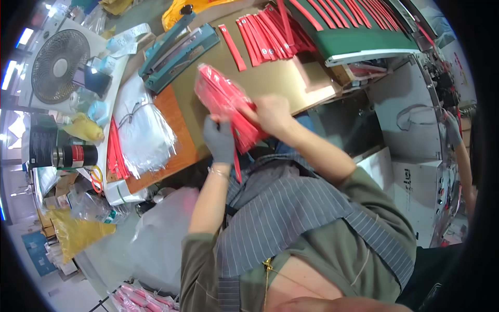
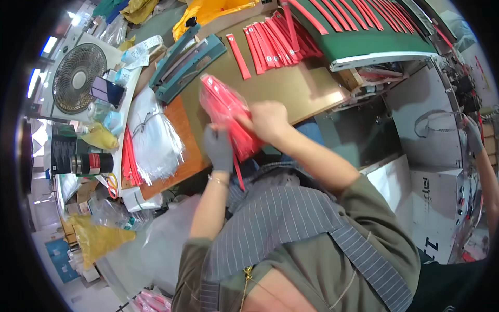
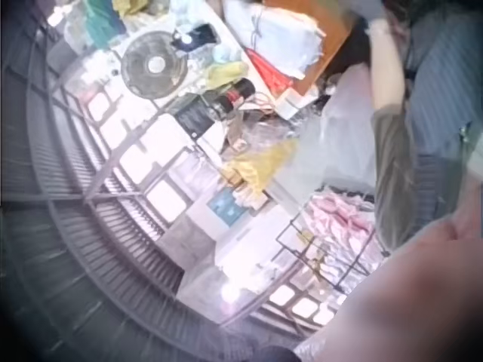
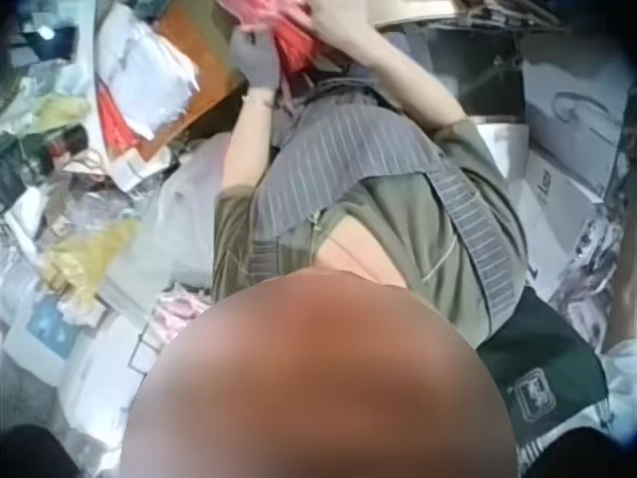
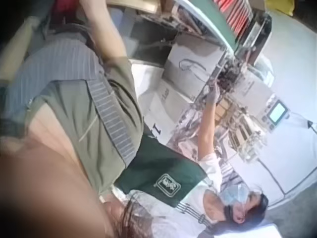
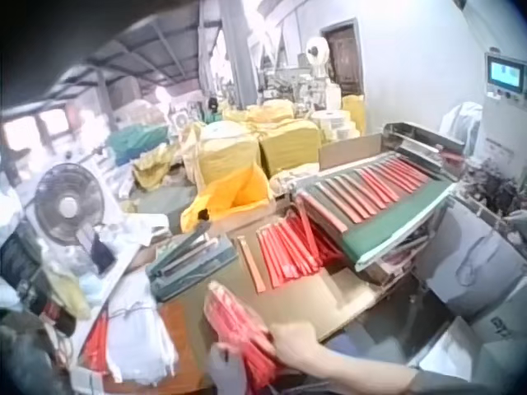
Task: Packaging and sealing stacks of pink plastic bags into clear plastic sleeves at a warehouse workbench.
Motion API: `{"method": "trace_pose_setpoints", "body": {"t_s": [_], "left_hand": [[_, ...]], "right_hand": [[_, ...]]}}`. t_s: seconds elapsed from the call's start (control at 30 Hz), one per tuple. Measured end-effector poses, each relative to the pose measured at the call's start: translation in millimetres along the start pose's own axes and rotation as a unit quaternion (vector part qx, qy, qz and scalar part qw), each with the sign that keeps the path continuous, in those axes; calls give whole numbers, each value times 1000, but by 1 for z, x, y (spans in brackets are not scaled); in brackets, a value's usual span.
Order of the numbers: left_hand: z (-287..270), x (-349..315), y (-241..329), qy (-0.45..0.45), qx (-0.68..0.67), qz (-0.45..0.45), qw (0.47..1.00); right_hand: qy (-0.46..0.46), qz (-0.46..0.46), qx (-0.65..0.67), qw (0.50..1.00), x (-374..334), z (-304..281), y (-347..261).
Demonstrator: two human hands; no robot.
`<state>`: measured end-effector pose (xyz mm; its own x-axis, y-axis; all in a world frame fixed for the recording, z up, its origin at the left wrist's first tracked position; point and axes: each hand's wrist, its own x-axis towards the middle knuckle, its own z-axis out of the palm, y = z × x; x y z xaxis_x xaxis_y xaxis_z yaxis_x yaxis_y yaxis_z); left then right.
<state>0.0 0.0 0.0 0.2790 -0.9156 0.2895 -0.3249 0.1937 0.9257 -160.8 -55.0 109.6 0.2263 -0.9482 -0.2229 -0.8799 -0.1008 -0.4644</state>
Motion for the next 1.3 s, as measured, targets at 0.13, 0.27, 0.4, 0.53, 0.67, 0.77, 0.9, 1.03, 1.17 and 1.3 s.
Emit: {"method": "trace_pose_setpoints", "body": {"t_s": [0.13,0.27,0.4,0.53,0.67,0.77,0.9,1.03,1.17,1.3], "left_hand": [[3,10,-6,110,147,-65,981],[-35,-8,-19,165,152,-52,973],[-42,-34,-11,143,71,-14,987],[-48,-32,28,-16,13,-104,994],[-77,9,106,-260,-108,-157,947],[-88,43,167,-316,-98,-147,932],[-113,92,197,-234,7,-89,968],[-105,119,228,-263,-26,-122,957],[-122,135,207,-317,162,63,932],[-123,144,186,-315,361,69,875]], "right_hand": [[112,-10,136,984,15,71,12],[255,-113,297,913,-32,96,-2],[-206,-111,81,969,-92,89,8],[-108,-236,182,948,-82,93,-13],[113,-217,10,970,-54,22,-36],[67,-225,59,970,-2,2,-38],[45,-285,367,884,-24,-70,-74],[-50,-303,203,930,-9,-85,-88],[109,-324,241,909,0,-108,-82],[43,-247,-32,967,34,-140,-64]]}}
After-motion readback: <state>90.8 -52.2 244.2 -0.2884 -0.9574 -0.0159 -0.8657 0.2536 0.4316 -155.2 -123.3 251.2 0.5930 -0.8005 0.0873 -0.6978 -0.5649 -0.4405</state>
